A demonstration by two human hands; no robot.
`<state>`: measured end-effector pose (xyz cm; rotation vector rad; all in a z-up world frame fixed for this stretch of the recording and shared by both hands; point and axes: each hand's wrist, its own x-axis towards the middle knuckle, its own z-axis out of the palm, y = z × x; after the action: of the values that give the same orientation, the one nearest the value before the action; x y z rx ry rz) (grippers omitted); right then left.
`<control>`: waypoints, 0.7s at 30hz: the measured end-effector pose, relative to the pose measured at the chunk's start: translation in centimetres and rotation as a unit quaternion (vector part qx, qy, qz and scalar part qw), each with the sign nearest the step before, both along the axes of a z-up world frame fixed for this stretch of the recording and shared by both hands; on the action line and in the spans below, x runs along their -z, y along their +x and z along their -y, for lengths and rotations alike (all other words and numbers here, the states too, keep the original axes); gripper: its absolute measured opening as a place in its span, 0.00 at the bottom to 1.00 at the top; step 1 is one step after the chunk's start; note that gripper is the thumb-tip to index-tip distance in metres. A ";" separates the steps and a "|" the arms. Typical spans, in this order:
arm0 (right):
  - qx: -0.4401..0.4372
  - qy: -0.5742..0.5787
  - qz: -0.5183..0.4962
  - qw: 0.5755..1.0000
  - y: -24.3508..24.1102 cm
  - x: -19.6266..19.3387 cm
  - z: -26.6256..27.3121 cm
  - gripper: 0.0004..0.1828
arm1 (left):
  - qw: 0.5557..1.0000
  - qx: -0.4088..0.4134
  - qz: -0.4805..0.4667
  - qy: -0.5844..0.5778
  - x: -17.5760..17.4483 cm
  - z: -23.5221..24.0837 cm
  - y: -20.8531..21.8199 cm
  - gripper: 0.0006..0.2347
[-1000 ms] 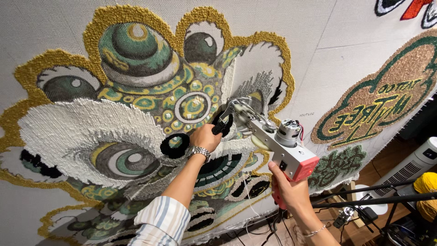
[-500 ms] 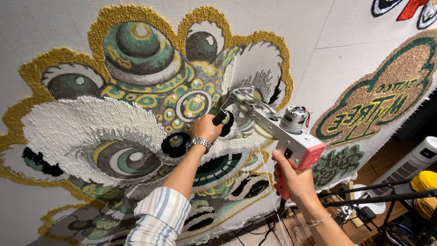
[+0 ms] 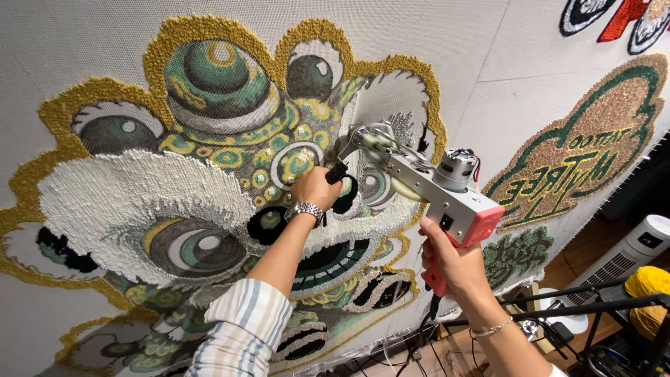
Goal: The person uses a handheld electric tufting gun to apply yarn to a large canvas stretched on a frame. They are creating a detailed design of a stylized lion head, filling in specific areas with white yarn to form the facial features. The person guides the tool steadily across the surface, following the pre-drawn outlines of the artwork.
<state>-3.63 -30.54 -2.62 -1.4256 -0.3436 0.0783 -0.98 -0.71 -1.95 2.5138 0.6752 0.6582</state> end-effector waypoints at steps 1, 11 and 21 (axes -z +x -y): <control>0.004 -0.002 0.009 1.000 0.0 -0.2 0.0 0.17 | 1.000 0.003 -0.005 -0.012 -0.4 0.0 0.0 0.12; -0.021 0.052 0.011 0.998 0.1 -1.8 -0.3 0.15 | 1.000 0.005 -0.001 -0.011 -2.0 -0.1 0.1 0.12; -0.035 0.057 0.007 0.998 -0.1 -3.8 -0.3 0.16 | 1.000 0.002 0.011 0.012 -4.1 -0.1 0.1 0.12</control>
<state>-3.70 -30.21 1.14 -1.3027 -0.4029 0.1038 -0.90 -0.58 2.20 2.5263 0.6571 0.6957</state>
